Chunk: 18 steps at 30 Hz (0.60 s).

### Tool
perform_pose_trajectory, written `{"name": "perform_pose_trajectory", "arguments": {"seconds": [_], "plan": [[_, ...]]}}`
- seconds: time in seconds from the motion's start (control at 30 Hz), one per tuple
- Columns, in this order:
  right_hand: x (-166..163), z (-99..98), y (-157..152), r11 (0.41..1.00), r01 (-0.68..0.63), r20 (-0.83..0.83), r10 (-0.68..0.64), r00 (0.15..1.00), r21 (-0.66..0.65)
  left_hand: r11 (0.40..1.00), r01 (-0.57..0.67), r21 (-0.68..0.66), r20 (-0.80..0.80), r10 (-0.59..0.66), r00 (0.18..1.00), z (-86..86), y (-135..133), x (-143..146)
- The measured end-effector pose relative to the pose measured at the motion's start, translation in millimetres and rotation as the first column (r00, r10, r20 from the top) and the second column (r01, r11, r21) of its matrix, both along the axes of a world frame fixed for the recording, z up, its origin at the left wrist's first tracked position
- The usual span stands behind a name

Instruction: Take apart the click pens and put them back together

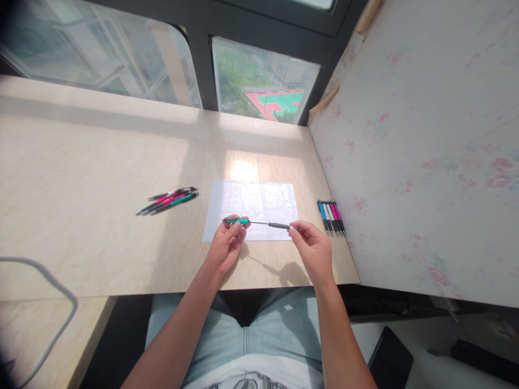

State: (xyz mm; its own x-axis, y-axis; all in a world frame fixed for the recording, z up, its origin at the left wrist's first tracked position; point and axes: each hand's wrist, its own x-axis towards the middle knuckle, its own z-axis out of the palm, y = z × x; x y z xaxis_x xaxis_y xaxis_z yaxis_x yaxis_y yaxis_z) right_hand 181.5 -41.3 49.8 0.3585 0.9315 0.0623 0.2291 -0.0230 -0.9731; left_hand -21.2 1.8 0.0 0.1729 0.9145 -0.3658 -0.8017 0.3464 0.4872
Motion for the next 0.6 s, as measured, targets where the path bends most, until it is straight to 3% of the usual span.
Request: {"name": "perform_pose_trajectory", "arguments": {"seconds": [0.37,0.6], "plan": [[-16,-12.4,6,0.993,-0.116,0.074,0.117,0.99,-0.01,0.998,0.068,0.017,-0.048,-0.067,0.997,-0.3,-2,2],[-24,-13.1,8,0.993,-0.121,0.096,0.121,0.988,-0.007,0.996,0.079,0.037,-0.069,-0.076,0.995,2.1,-3,3]]}}
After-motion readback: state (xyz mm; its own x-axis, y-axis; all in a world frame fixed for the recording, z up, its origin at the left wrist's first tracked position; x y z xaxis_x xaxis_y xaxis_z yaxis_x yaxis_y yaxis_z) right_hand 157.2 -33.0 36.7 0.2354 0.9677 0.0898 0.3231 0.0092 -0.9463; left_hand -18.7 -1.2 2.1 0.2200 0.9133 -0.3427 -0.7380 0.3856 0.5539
